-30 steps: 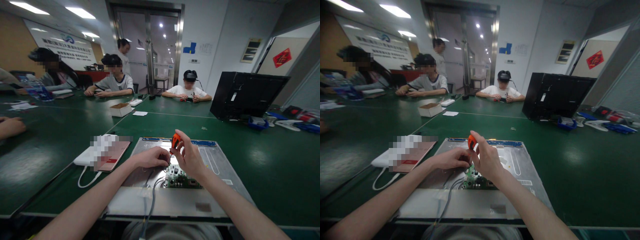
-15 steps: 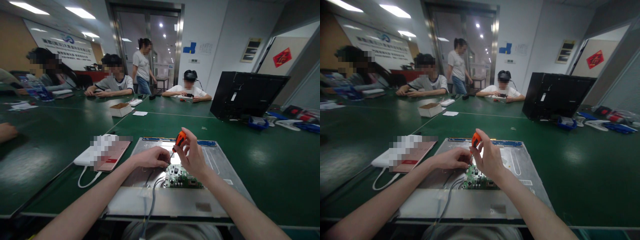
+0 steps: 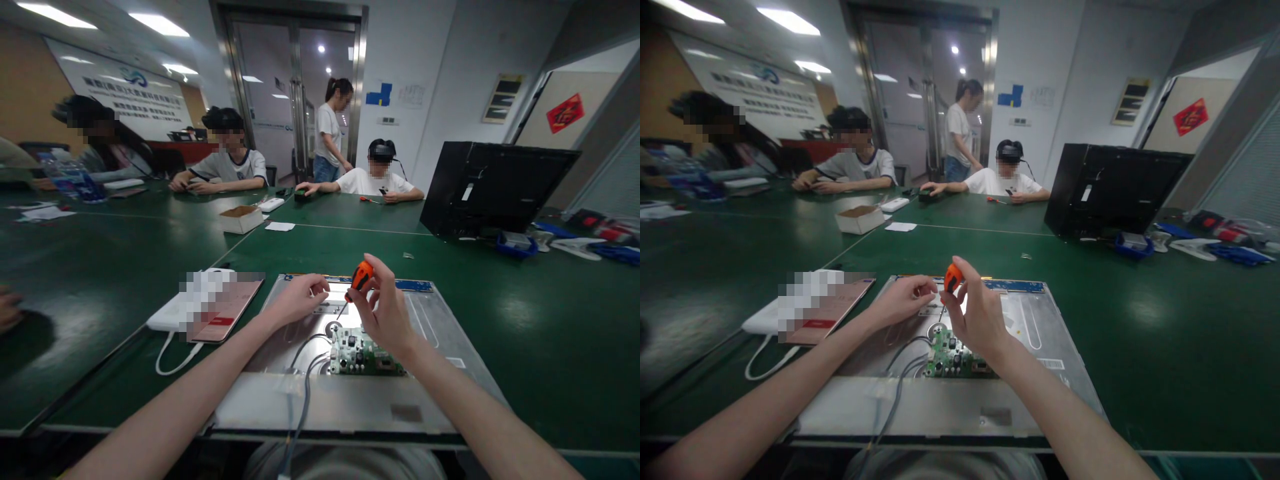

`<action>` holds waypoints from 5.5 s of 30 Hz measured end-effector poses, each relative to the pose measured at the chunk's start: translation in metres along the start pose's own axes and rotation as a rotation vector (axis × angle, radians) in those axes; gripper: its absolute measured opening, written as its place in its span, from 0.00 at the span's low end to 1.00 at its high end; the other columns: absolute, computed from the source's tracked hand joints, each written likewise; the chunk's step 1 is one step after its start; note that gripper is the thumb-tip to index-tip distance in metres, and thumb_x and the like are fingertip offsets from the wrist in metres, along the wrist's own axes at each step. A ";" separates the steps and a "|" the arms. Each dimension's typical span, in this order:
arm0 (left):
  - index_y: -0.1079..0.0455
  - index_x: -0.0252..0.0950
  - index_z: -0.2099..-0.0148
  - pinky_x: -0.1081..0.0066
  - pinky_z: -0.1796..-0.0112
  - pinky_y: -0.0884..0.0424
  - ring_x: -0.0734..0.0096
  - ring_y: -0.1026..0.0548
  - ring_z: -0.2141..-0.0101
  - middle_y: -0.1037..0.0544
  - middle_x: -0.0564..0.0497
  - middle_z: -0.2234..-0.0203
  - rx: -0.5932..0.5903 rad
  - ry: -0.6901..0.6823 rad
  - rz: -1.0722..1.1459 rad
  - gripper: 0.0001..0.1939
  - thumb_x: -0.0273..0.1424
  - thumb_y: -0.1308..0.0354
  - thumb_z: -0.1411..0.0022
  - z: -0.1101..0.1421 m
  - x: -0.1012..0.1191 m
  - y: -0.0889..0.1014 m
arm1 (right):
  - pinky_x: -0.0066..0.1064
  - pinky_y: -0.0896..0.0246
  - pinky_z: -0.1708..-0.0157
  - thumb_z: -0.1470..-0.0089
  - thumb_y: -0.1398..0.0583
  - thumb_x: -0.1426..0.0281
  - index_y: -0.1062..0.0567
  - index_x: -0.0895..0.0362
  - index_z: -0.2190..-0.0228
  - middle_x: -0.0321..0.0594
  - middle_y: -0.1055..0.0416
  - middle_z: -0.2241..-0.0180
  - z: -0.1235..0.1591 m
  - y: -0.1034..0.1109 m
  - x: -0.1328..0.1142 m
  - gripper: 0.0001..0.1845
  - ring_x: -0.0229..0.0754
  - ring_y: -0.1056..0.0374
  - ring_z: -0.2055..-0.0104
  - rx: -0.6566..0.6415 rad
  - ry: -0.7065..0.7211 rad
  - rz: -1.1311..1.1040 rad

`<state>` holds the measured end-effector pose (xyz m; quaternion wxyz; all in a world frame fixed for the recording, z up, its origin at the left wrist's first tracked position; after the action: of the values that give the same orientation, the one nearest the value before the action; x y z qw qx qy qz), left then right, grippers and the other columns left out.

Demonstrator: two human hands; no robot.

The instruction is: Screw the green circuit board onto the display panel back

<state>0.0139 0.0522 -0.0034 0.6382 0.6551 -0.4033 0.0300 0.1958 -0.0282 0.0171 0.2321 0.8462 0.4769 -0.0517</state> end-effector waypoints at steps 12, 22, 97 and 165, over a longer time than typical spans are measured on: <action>0.29 0.36 0.71 0.73 0.71 0.39 0.70 0.31 0.73 0.27 0.54 0.77 -0.134 -0.062 -0.068 0.06 0.30 0.42 0.41 0.003 0.004 -0.004 | 0.25 0.39 0.80 0.31 0.47 0.67 0.46 0.51 0.36 0.32 0.30 0.72 0.000 0.000 -0.002 0.26 0.35 0.35 0.79 -0.014 -0.003 0.013; 0.28 0.36 0.68 0.72 0.69 0.36 0.68 0.28 0.70 0.25 0.52 0.74 -0.060 -0.048 0.005 0.09 0.35 0.41 0.38 0.003 0.009 -0.002 | 0.26 0.39 0.79 0.31 0.46 0.67 0.46 0.52 0.36 0.33 0.29 0.69 0.001 0.000 0.001 0.26 0.36 0.34 0.77 0.001 -0.016 0.020; 0.25 0.38 0.65 0.69 0.63 0.33 0.63 0.25 0.63 0.22 0.47 0.66 -0.022 -0.086 0.109 0.10 0.28 0.47 0.34 0.106 0.052 -0.029 | 0.24 0.38 0.81 0.33 0.44 0.69 0.44 0.51 0.36 0.35 0.27 0.68 0.000 0.000 -0.009 0.27 0.36 0.31 0.75 -0.040 0.027 -0.071; 0.27 0.37 0.63 0.70 0.65 0.34 0.65 0.27 0.66 0.23 0.49 0.67 -0.006 -0.095 0.112 0.10 0.22 0.49 0.41 0.109 0.053 -0.032 | 0.26 0.38 0.80 0.35 0.44 0.67 0.43 0.53 0.37 0.31 0.32 0.73 0.007 0.000 -0.032 0.28 0.36 0.34 0.78 -0.137 0.121 -0.177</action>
<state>0.0159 -0.0717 -0.0202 0.6177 0.6302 -0.4691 0.0331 0.1795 -0.0565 0.0209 0.2546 0.7845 0.5654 0.0119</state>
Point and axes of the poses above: each hand's wrist, its own z-axis away from the middle knuckle, its own y-axis out of the back of the hand, x = y × z, the point moved 3 cm from there along -z, towards the middle knuckle
